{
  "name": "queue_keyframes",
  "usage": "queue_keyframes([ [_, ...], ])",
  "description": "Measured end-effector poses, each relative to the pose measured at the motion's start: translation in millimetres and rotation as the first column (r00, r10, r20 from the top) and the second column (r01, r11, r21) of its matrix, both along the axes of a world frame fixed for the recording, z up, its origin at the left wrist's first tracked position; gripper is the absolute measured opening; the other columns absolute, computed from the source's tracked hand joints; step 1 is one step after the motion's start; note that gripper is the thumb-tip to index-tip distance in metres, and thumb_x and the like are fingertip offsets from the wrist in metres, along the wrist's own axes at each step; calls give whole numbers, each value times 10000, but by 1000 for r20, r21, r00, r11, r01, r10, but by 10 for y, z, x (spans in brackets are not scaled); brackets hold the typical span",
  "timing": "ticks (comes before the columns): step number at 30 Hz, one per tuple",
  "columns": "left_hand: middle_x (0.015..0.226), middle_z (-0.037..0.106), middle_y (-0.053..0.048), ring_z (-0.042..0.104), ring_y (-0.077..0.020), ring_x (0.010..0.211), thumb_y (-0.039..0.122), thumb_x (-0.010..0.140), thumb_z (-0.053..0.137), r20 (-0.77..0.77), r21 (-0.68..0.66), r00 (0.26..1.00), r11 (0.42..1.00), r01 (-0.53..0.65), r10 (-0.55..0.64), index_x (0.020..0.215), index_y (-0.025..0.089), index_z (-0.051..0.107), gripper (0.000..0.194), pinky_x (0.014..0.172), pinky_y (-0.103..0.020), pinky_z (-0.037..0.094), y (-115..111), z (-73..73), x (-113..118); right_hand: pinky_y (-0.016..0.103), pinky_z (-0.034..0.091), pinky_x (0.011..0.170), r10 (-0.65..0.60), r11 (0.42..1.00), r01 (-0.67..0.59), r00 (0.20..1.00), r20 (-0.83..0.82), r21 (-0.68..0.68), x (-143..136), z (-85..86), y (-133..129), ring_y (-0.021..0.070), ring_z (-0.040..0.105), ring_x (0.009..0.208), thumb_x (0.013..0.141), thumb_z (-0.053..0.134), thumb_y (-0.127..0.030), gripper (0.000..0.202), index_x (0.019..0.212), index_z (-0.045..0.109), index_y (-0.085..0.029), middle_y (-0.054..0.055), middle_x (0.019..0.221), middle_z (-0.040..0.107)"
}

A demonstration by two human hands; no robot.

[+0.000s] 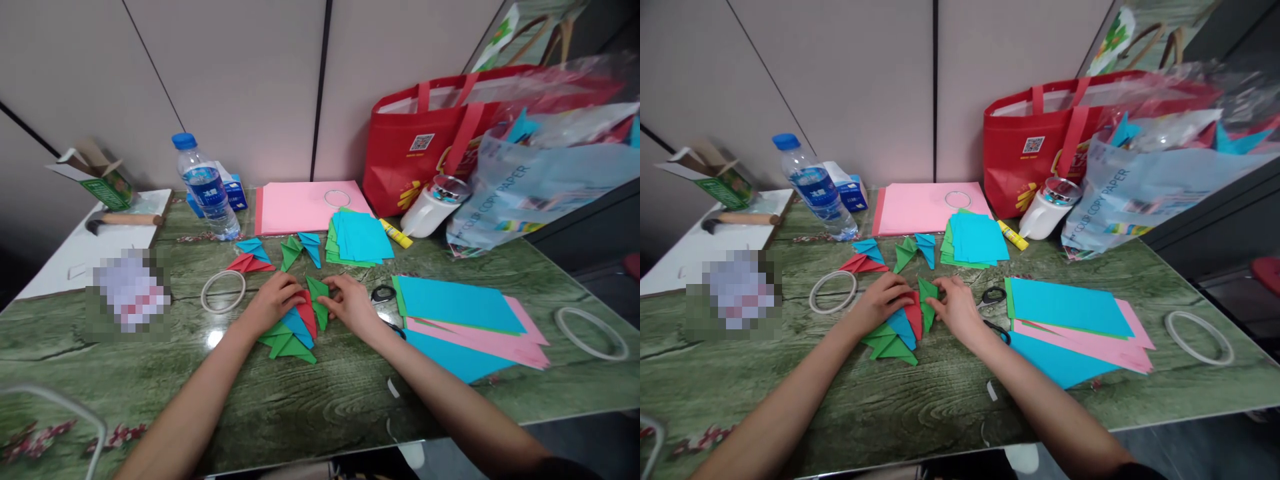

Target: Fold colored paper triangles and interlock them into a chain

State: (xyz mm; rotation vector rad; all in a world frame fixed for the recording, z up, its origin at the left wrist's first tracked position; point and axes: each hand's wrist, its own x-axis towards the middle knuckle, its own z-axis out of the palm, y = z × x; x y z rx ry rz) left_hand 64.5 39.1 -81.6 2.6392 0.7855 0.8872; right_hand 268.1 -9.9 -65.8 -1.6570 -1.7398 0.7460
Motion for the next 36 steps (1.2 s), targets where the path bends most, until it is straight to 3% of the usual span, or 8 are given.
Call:
queue_keyframes([
  [5,953,601,-78,533,-190,903,300,884,537,-52,14,999,1000,11,-10,1048,168,578,214,798,-336,475,-4,19,3,253,483,514,6,1000,-6,1000,-1,-9,4,-11,14,82,561,423,745,683,-199,243,980,657,-145,55,881,584],
  [9,903,608,-62,533,-187,891,305,883,543,-80,-51,996,998,32,-36,909,170,569,140,781,-329,462,-19,49,5,259,483,511,4,1000,-4,999,-44,-12,25,-40,19,87,571,428,774,650,-208,225,991,663,-150,55,883,589],
  [13,849,590,-46,526,-182,842,357,852,583,-62,-119,998,993,17,-24,809,172,522,200,739,-315,451,-29,56,-2,260,483,521,3,1000,-3,1000,-31,0,33,-37,12,102,578,475,770,650,-209,226,984,660,-137,64,871,595],
  [19,917,578,-63,517,-196,888,445,805,616,-73,-170,996,984,45,-58,972,170,567,326,781,-325,447,-50,166,6,249,473,535,15,999,-12,998,-57,41,3,-30,-9,115,578,542,761,655,-208,189,942,643,-157,52,853,609],
  [22,919,578,-71,517,-189,895,364,921,454,-86,-196,993,979,57,-75,936,173,593,237,808,-330,439,-65,220,23,249,469,552,4,999,-2,999,-52,49,-5,-38,-7,109,567,543,755,657,-199,166,914,636,-158,47,854,621],
  [25,932,576,-73,515,-179,905,266,959,346,-74,-232,994,971,61,-81,890,170,596,276,829,-326,433,-65,224,32,255,479,585,1,998,2,999,-41,55,-3,-47,-4,113,576,569,746,664,-191,170,910,635,-157,45,849,623],
  [36,1002,512,-52,492,-188,978,232,865,555,-93,-423,984,901,101,-154,974,205,643,143,912,-339,402,29,256,-115,256,489,568,19,1000,-19,1000,17,0,-38,-7,-9,134,600,577,766,630,-199,154,907,650,-141,49,795,633],
])
